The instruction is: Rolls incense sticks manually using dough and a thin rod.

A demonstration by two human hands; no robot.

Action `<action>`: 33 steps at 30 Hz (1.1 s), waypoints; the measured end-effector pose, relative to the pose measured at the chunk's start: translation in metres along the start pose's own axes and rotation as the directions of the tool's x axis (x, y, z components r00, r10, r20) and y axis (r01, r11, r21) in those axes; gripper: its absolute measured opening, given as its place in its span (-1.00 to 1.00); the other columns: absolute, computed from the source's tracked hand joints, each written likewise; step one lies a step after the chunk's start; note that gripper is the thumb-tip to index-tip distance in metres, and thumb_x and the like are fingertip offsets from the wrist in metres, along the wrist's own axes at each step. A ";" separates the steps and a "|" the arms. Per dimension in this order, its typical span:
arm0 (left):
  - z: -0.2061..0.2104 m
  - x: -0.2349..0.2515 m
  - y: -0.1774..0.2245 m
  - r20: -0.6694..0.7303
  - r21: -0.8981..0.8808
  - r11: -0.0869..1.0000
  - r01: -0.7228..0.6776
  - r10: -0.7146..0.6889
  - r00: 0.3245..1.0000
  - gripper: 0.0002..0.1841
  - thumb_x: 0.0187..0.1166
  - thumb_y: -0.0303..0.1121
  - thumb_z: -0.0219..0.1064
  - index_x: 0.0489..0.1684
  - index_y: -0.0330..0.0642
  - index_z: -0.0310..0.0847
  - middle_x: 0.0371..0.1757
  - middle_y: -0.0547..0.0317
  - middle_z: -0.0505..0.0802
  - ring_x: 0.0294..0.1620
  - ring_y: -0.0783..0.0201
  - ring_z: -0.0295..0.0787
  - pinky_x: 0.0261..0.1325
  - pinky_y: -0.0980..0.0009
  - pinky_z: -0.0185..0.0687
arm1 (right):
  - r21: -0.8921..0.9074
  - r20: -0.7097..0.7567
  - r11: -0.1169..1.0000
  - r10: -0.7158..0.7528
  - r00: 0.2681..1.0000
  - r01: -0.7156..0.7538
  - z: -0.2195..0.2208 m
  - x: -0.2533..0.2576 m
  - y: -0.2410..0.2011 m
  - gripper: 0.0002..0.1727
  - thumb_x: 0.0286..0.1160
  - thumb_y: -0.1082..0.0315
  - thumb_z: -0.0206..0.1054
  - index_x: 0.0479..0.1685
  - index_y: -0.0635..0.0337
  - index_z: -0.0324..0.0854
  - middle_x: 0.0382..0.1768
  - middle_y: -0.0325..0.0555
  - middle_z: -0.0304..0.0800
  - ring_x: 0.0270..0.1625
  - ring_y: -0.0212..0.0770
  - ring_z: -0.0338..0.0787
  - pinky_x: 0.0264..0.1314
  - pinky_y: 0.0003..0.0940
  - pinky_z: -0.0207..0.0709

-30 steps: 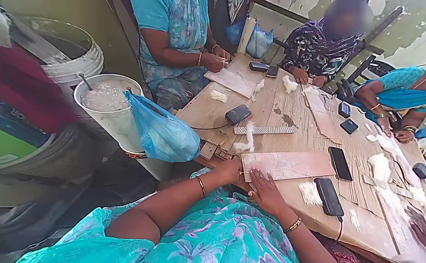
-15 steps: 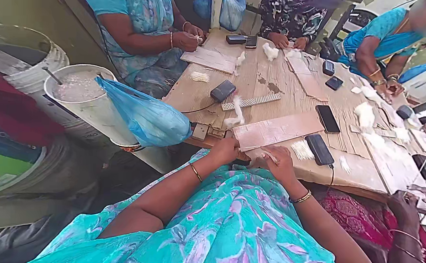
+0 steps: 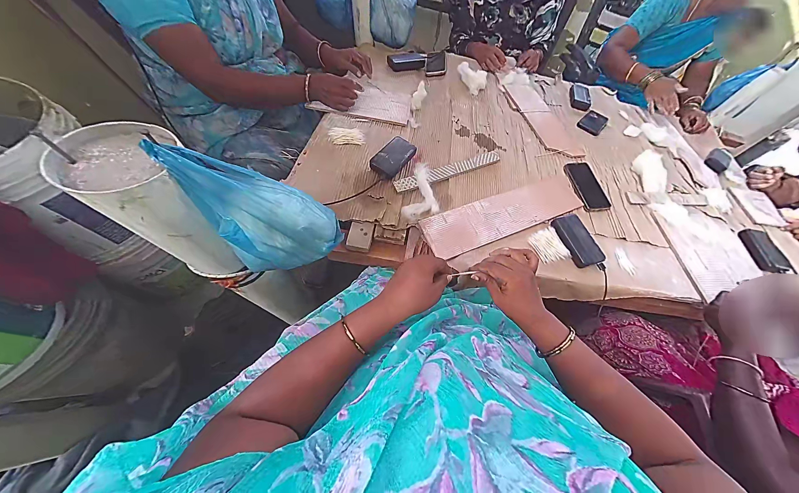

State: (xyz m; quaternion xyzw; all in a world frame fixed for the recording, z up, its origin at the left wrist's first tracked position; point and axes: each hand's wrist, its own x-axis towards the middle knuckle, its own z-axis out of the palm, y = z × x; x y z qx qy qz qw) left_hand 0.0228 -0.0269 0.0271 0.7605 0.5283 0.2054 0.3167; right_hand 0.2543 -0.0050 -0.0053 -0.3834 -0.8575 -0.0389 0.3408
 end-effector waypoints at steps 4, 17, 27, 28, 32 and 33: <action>0.000 -0.002 0.001 0.013 0.007 1.000 -0.014 0.014 1.000 -0.75 0.79 -0.34 0.20 0.06 -0.23 0.81 0.03 -0.02 0.86 0.10 0.08 0.80 0.29 0.01 0.63 | 0.045 -0.057 0.999 0.008 0.998 -0.006 -0.003 -0.005 -0.001 -0.82 0.50 0.27 0.38 -0.29 0.03 0.93 -0.19 -0.19 0.95 0.20 -0.01 0.79 0.44 0.20 0.23; -0.003 0.005 -0.014 -0.050 -0.024 1.000 0.004 -0.005 0.999 -0.79 0.76 -0.38 0.24 0.02 -0.23 0.82 -0.01 0.00 0.87 0.01 0.11 0.82 0.21 0.04 0.69 | 0.607 0.238 0.229 0.861 0.449 -0.761 -0.045 -0.008 0.051 -0.90 0.65 0.40 0.33 -0.10 0.19 0.75 -0.13 -0.22 0.84 -0.11 -0.43 0.74 -0.08 -0.48 0.55; 0.004 0.014 -0.023 0.012 -0.048 0.996 0.074 -0.073 0.997 -0.81 0.76 -0.35 0.28 -0.02 -0.19 0.81 -0.05 0.04 0.86 -0.07 0.17 0.80 0.14 0.06 0.69 | 0.576 0.194 0.047 0.962 0.192 -0.816 -0.054 -0.003 0.098 -0.92 0.63 0.31 0.35 -0.15 0.08 0.73 -0.33 -0.35 0.71 -0.39 -0.49 0.56 -0.33 -0.54 0.41; 0.005 0.015 -0.024 0.030 -0.045 0.996 0.083 -0.082 0.996 -0.81 0.76 -0.34 0.27 -0.01 -0.19 0.81 -0.05 0.04 0.86 -0.06 0.15 0.80 0.14 0.04 0.68 | 0.485 0.127 0.154 0.961 0.244 -0.861 -0.052 -0.003 0.103 -0.88 0.61 0.27 0.39 -0.13 0.11 0.74 -0.35 -0.34 0.66 -0.38 -0.48 0.49 -0.29 -0.50 0.35; 0.011 0.022 -0.028 0.114 -0.023 0.993 0.118 -0.115 0.987 -0.76 0.79 -0.29 0.22 0.03 -0.20 0.80 -0.02 0.00 0.86 0.03 0.07 0.80 0.23 -0.03 0.64 | 0.139 0.007 0.383 0.922 0.387 -0.913 -0.036 -0.003 0.129 -0.72 0.59 0.18 0.44 0.01 0.22 0.81 -0.04 0.09 0.86 0.08 0.03 0.76 0.21 0.18 0.50; 0.012 0.022 -0.029 0.128 -0.021 0.992 0.127 -0.124 0.984 -0.75 0.80 -0.29 0.21 0.03 -0.20 0.80 -0.02 0.00 0.86 0.04 0.07 0.80 0.23 -0.04 0.64 | 0.049 0.006 0.405 0.914 0.406 -0.913 -0.033 -0.001 0.126 -0.71 0.61 0.15 0.42 0.02 0.19 0.81 0.02 0.14 0.84 0.17 0.16 0.73 0.24 0.32 0.44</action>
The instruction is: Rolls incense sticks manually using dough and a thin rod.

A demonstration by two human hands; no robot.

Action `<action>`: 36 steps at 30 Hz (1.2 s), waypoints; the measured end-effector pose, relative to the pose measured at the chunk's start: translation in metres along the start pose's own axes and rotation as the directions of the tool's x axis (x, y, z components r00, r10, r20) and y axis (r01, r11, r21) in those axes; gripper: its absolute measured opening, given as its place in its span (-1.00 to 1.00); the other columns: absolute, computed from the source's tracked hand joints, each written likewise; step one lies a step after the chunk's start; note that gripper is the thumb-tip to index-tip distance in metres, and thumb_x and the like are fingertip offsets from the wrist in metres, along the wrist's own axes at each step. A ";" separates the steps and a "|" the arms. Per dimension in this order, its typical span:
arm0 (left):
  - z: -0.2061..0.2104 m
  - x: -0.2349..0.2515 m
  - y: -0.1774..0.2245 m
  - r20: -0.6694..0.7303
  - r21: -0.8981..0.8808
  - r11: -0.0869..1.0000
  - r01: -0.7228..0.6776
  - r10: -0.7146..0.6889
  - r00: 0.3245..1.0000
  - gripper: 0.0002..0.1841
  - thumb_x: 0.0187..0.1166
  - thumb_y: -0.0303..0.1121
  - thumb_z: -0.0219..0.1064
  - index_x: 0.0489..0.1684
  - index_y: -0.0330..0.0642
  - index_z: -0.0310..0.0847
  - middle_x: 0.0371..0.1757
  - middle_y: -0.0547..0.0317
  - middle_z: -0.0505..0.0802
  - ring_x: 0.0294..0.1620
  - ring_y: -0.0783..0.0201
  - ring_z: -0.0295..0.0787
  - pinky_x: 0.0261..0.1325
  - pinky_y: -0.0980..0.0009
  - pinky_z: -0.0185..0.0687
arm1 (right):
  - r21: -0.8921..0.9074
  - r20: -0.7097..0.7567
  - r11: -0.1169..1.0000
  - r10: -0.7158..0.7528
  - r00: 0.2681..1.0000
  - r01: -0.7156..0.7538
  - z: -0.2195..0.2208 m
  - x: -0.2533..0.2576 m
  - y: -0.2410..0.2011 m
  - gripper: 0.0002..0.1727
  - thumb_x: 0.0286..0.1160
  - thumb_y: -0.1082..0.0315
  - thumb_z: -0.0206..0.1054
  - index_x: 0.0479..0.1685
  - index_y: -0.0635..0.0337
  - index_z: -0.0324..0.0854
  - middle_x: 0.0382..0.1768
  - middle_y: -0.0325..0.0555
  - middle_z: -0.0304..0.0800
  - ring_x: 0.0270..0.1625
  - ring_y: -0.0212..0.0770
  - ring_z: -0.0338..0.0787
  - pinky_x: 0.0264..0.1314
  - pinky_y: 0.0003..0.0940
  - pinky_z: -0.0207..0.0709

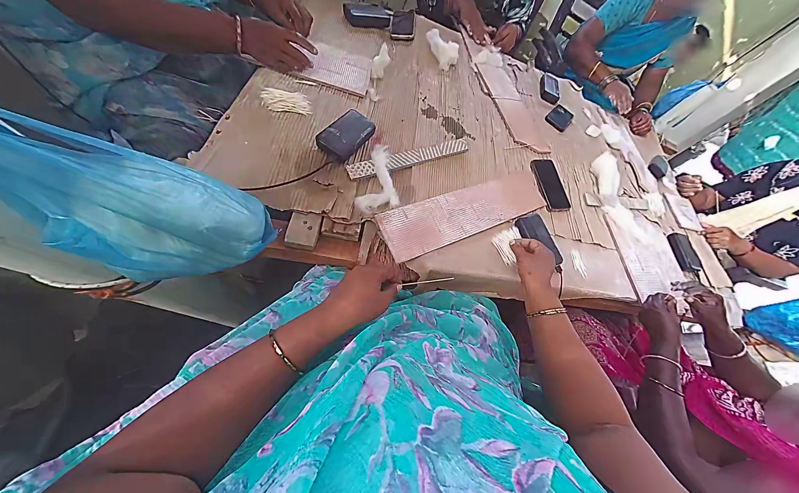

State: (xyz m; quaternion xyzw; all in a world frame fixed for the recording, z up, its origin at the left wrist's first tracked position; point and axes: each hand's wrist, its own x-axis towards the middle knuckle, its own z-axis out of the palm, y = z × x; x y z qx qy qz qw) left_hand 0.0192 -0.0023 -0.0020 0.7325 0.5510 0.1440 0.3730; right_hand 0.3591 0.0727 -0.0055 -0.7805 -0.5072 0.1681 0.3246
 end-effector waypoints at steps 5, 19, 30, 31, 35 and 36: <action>0.001 0.003 -0.004 0.032 0.008 1.000 0.026 -0.027 0.999 -0.75 0.81 -0.26 0.20 0.00 -0.16 0.79 -0.06 0.05 0.85 0.00 0.12 0.78 0.19 0.01 0.64 | -0.234 -0.035 0.972 -0.016 0.999 0.007 0.018 0.007 -0.001 -0.70 0.65 0.10 0.35 0.07 0.07 0.84 0.17 0.17 0.79 0.38 0.33 0.58 0.30 0.48 0.26; 0.010 0.013 -0.018 0.035 0.023 0.999 0.045 -0.046 0.998 -0.74 0.81 -0.27 0.19 0.05 -0.18 0.79 -0.01 0.03 0.87 0.05 0.10 0.80 0.25 -0.02 0.65 | -0.306 0.072 0.877 -0.367 0.927 0.371 -0.001 0.001 0.028 -0.68 0.60 0.40 0.30 0.23 -0.04 0.82 0.25 0.33 0.67 0.38 0.47 0.52 0.31 0.48 0.28; 0.018 0.013 -0.014 0.090 0.000 0.998 0.064 -0.063 0.994 -0.71 0.82 -0.29 0.16 0.11 -0.26 0.77 0.05 -0.08 0.86 0.12 0.03 0.79 0.31 -0.04 0.59 | -0.391 0.038 0.776 -0.523 0.852 0.494 0.014 -0.001 0.032 -0.58 0.70 0.03 0.22 0.40 -0.11 0.73 0.53 0.34 0.46 0.54 0.53 0.38 0.44 0.61 0.07; 0.018 0.013 -0.014 0.094 -0.004 0.998 0.069 -0.069 0.993 -0.71 0.82 -0.29 0.15 0.12 -0.25 0.77 0.06 -0.07 0.86 0.13 0.04 0.79 0.32 -0.04 0.59 | -0.390 0.065 0.775 -0.516 0.854 0.498 0.014 -0.001 0.033 -0.60 0.69 0.03 0.24 0.38 -0.13 0.75 0.57 0.33 0.44 0.57 0.53 0.35 0.45 0.63 0.04; 0.014 0.013 -0.012 0.089 -0.075 0.994 0.084 -0.077 0.993 -0.71 0.82 -0.25 0.15 0.11 -0.24 0.75 0.03 -0.05 0.85 0.08 0.08 0.77 0.28 -0.01 0.60 | -0.352 0.054 0.798 -0.503 0.862 0.488 0.014 0.000 0.037 -0.55 0.70 -0.01 0.20 0.39 -0.06 0.73 0.63 0.31 0.40 0.67 0.55 0.24 0.53 0.67 -0.09; 0.012 0.013 -0.012 0.085 -0.109 0.990 0.095 -0.086 0.993 -0.71 0.82 -0.25 0.16 0.11 -0.23 0.75 -0.01 -0.03 0.84 0.03 0.12 0.76 0.23 0.03 0.61 | -0.347 0.013 0.797 -0.523 0.852 0.494 0.013 0.001 0.037 -0.52 0.71 -0.03 0.15 0.39 -0.03 0.73 0.61 0.32 0.43 0.67 0.55 0.26 0.55 0.66 -0.08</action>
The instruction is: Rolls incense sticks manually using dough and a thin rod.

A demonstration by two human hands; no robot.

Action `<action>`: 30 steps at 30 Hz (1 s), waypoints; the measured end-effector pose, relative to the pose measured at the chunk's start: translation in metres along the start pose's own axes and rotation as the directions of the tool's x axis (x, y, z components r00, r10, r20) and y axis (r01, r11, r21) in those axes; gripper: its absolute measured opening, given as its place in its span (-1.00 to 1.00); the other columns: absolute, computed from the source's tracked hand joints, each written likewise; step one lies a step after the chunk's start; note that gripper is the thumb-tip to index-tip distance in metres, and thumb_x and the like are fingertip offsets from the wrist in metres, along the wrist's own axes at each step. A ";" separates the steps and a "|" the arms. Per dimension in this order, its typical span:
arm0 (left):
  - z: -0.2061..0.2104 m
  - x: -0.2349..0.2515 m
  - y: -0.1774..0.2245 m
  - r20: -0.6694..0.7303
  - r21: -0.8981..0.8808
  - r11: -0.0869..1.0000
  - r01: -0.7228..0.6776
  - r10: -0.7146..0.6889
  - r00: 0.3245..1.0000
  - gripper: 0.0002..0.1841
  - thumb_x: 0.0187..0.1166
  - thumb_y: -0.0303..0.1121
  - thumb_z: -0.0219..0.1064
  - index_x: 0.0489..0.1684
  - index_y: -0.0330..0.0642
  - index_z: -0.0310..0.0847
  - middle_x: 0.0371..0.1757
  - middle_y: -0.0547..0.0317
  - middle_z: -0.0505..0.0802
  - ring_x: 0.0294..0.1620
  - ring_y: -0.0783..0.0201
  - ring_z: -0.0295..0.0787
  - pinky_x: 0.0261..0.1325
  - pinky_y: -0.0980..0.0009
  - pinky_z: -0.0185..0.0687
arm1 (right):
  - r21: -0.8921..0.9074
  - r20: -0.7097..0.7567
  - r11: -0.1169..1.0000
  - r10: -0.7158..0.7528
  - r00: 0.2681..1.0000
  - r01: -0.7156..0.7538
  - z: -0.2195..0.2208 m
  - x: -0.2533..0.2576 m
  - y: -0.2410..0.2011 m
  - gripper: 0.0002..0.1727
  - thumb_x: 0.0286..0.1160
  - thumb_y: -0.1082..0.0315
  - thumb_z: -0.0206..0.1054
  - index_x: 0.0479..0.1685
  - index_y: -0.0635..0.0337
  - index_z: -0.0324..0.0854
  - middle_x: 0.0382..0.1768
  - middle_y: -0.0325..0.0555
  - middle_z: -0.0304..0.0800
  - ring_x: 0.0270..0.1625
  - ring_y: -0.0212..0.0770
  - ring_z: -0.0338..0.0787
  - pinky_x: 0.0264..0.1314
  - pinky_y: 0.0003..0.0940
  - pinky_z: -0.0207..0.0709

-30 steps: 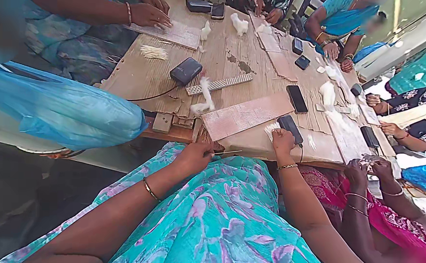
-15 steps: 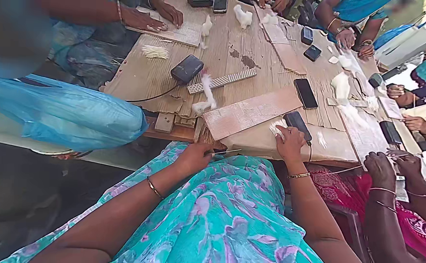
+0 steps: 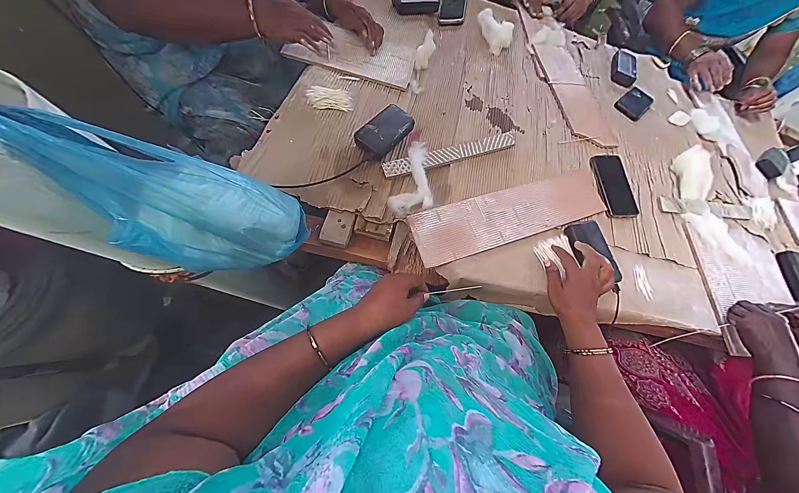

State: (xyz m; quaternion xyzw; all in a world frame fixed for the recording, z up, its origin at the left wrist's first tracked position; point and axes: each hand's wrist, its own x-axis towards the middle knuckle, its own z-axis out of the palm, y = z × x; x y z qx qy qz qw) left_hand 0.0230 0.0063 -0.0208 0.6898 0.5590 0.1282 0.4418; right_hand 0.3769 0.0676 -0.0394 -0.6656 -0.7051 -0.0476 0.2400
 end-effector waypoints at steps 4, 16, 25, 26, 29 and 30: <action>-0.009 -0.002 0.002 -0.035 -0.155 0.988 0.027 -0.033 0.999 -0.74 0.82 -0.22 0.20 0.08 -0.19 0.73 -0.15 0.11 0.78 -0.15 0.30 0.66 0.06 0.22 0.56 | -0.023 -0.071 0.999 -0.044 0.996 0.042 0.005 -0.001 0.002 -0.52 0.69 -0.02 0.13 0.32 0.05 0.75 0.47 0.35 0.57 0.55 0.55 0.40 0.46 0.61 0.06; -0.028 0.001 0.003 -0.200 -0.624 0.782 0.008 -0.170 0.965 -0.80 0.82 -0.33 0.20 0.05 -0.28 0.64 -0.20 0.14 0.76 -0.23 0.39 0.63 -0.06 0.40 0.54 | 0.149 0.047 0.980 -0.143 0.989 0.135 0.016 0.066 -0.116 -0.45 0.56 -0.09 0.35 0.39 0.06 0.69 0.46 0.26 0.56 0.48 0.43 0.44 0.32 0.51 0.16; -0.040 -0.002 -0.001 -0.233 -0.610 0.793 -0.007 -0.171 0.957 -0.76 0.84 -0.28 0.17 0.11 -0.26 0.64 -0.14 0.12 0.73 -0.21 0.38 0.61 -0.05 0.39 0.53 | 0.137 0.385 0.986 -0.141 0.912 0.095 0.070 0.103 -0.209 -0.71 0.61 0.09 0.41 0.09 0.03 0.84 0.44 0.10 0.64 0.59 0.32 0.37 0.33 0.49 0.15; -0.041 -0.002 -0.001 -0.231 -0.606 0.796 -0.004 -0.171 0.958 -0.76 0.84 -0.27 0.16 0.12 -0.24 0.64 -0.13 0.13 0.74 -0.21 0.39 0.60 -0.05 0.39 0.52 | 0.162 0.368 0.984 -0.125 0.922 0.069 0.070 0.105 -0.208 -0.75 0.64 0.15 0.37 0.06 0.06 0.85 0.40 0.10 0.68 0.58 0.32 0.40 0.34 0.49 0.15; -0.041 0.000 -0.005 -0.250 -0.603 0.798 -0.016 -0.170 0.953 -0.75 0.85 -0.26 0.14 0.14 -0.23 0.64 -0.11 0.12 0.76 -0.18 0.38 0.65 -0.01 0.38 0.57 | 0.410 0.288 0.910 -0.064 0.955 -0.062 0.062 0.107 -0.194 -0.74 0.65 0.24 0.36 0.03 0.26 0.80 0.17 0.16 0.79 0.38 0.20 0.59 0.32 0.35 0.28; -0.040 0.001 -0.006 -0.260 -0.606 0.795 -0.023 -0.171 0.950 -0.75 0.84 -0.26 0.15 0.14 -0.24 0.63 -0.10 0.11 0.76 -0.16 0.36 0.67 0.02 0.35 0.59 | 0.509 0.281 0.851 -0.022 0.960 -0.129 0.058 0.106 -0.188 -0.75 0.65 0.25 0.37 0.01 0.26 0.79 0.06 0.06 0.81 0.19 -0.01 0.69 0.23 0.13 0.45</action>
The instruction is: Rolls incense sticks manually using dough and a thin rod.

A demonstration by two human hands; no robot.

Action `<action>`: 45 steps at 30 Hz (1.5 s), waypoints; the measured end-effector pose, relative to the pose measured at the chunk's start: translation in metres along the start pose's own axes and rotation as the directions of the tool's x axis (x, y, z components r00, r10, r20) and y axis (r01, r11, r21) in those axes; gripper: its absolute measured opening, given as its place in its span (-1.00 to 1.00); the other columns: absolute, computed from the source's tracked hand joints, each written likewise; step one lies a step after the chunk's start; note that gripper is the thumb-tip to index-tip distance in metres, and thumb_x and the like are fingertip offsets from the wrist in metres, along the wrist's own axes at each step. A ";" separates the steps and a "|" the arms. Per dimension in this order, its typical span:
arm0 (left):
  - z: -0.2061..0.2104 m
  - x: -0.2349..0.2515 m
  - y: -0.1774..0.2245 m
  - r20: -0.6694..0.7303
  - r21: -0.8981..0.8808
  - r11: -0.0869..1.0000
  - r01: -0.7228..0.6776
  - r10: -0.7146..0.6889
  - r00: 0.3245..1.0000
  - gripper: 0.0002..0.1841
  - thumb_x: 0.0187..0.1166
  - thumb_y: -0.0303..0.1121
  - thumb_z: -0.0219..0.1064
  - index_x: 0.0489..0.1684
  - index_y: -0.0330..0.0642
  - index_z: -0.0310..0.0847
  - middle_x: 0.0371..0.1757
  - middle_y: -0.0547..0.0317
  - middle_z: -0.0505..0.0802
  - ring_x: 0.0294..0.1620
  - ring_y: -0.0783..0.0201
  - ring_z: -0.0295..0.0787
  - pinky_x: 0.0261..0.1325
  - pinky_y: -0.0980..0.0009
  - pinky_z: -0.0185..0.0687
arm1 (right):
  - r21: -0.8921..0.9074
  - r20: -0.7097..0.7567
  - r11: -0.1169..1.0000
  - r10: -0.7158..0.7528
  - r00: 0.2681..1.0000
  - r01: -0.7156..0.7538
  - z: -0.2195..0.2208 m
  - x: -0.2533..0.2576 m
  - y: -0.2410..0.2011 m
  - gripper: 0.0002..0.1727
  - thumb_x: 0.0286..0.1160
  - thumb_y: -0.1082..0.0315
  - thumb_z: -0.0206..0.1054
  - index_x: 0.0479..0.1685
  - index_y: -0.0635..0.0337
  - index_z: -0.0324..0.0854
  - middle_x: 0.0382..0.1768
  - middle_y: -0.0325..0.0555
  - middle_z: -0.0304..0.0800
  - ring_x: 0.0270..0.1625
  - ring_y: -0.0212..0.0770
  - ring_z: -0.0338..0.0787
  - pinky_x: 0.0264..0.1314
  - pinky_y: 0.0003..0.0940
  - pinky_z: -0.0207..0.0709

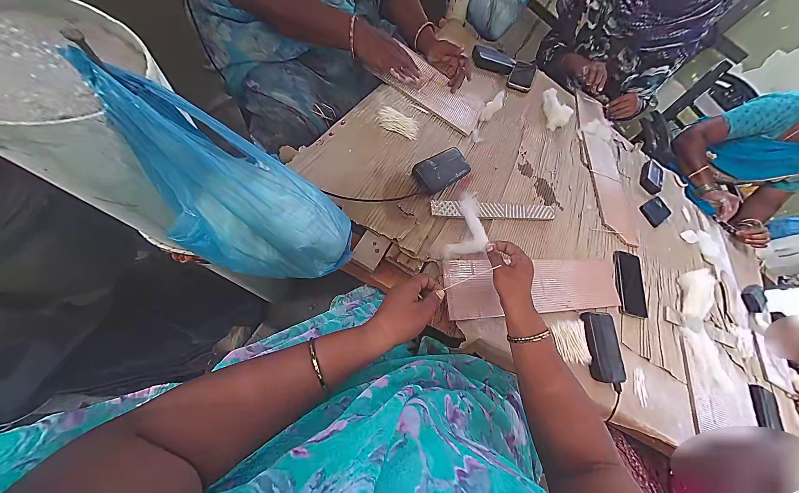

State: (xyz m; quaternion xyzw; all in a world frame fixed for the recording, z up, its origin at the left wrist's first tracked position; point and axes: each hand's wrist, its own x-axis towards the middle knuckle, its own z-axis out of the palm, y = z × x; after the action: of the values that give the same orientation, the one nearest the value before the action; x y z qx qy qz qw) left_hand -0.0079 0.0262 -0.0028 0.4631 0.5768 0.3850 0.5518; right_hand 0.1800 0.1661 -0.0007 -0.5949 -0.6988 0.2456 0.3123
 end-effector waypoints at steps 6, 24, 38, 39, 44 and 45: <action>0.003 0.012 -0.017 -0.098 0.040 0.999 -0.013 0.017 0.995 -0.72 0.78 -0.22 0.27 0.16 -0.26 0.61 -0.12 0.09 0.76 -0.21 0.34 0.66 -0.02 0.31 0.61 | 0.220 0.088 0.973 0.047 0.995 -0.066 -0.043 -0.046 0.020 -0.79 0.62 0.46 0.32 0.09 0.27 0.78 -0.13 -0.14 0.86 -0.08 -0.43 0.76 0.10 -0.43 0.60; 0.097 0.112 0.059 -0.202 0.593 0.796 0.122 0.000 0.979 -0.21 0.63 0.04 0.40 0.53 -0.52 0.26 0.26 -0.45 0.71 0.31 -0.31 0.71 0.37 -0.24 0.58 | 0.905 0.189 0.273 0.428 0.884 -0.326 -0.118 -0.107 0.026 -0.78 0.83 0.38 0.08 0.07 0.25 0.64 -0.24 -0.07 0.82 -0.37 -0.33 0.77 -0.40 -0.55 0.57; 0.092 0.049 0.100 0.133 -0.162 0.950 -0.268 0.290 0.948 -0.76 0.57 -0.66 -0.04 -0.30 -0.03 0.35 -0.41 0.36 0.62 -0.41 0.47 0.59 -0.25 0.47 0.61 | 0.920 0.056 0.362 0.254 0.966 -0.149 -0.134 -0.112 0.030 -0.88 0.58 0.62 0.29 -0.05 0.26 0.63 -0.33 -0.18 0.73 -0.41 -0.40 0.69 -0.29 -0.56 0.61; 0.093 0.043 0.102 0.142 -0.158 0.949 -0.272 0.295 0.945 -0.76 0.52 -0.66 -0.03 -0.31 -0.03 0.37 -0.44 0.37 0.63 -0.45 0.48 0.59 -0.31 0.50 0.60 | 0.928 0.072 0.337 0.250 0.966 -0.157 -0.136 -0.113 0.028 -0.85 0.58 0.62 0.29 -0.01 0.25 0.64 -0.33 -0.19 0.72 -0.40 -0.40 0.68 -0.29 -0.56 0.61; 0.096 0.029 0.107 0.219 -0.165 0.938 -0.306 0.337 0.916 -0.77 0.45 -0.59 -0.03 -0.34 0.04 0.39 -0.45 0.41 0.62 -0.49 0.52 0.56 -0.39 0.54 0.56 | 0.908 0.215 0.332 0.159 0.964 -0.257 -0.142 -0.113 0.036 -0.56 0.71 0.55 0.16 0.51 0.05 0.49 -0.32 -0.23 0.64 -0.45 -0.41 0.62 -0.36 -0.54 0.55; 0.096 0.028 0.107 0.238 -0.168 0.935 -0.312 0.345 0.908 -0.78 0.43 -0.58 -0.03 -0.34 0.05 0.39 -0.46 0.41 0.63 -0.51 0.51 0.56 -0.40 0.53 0.56 | 0.899 0.253 0.333 0.137 0.958 -0.285 -0.143 -0.112 0.039 -0.56 0.74 0.53 0.13 0.54 0.03 0.49 -0.30 -0.24 0.62 -0.44 -0.41 0.59 -0.36 -0.53 0.54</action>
State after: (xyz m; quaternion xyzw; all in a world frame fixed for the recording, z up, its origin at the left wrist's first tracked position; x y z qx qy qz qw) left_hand 0.0997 0.0762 0.0822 0.5651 0.3865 0.4430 0.5788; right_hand 0.3217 0.0580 0.0533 -0.3827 -0.3739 0.6729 0.5108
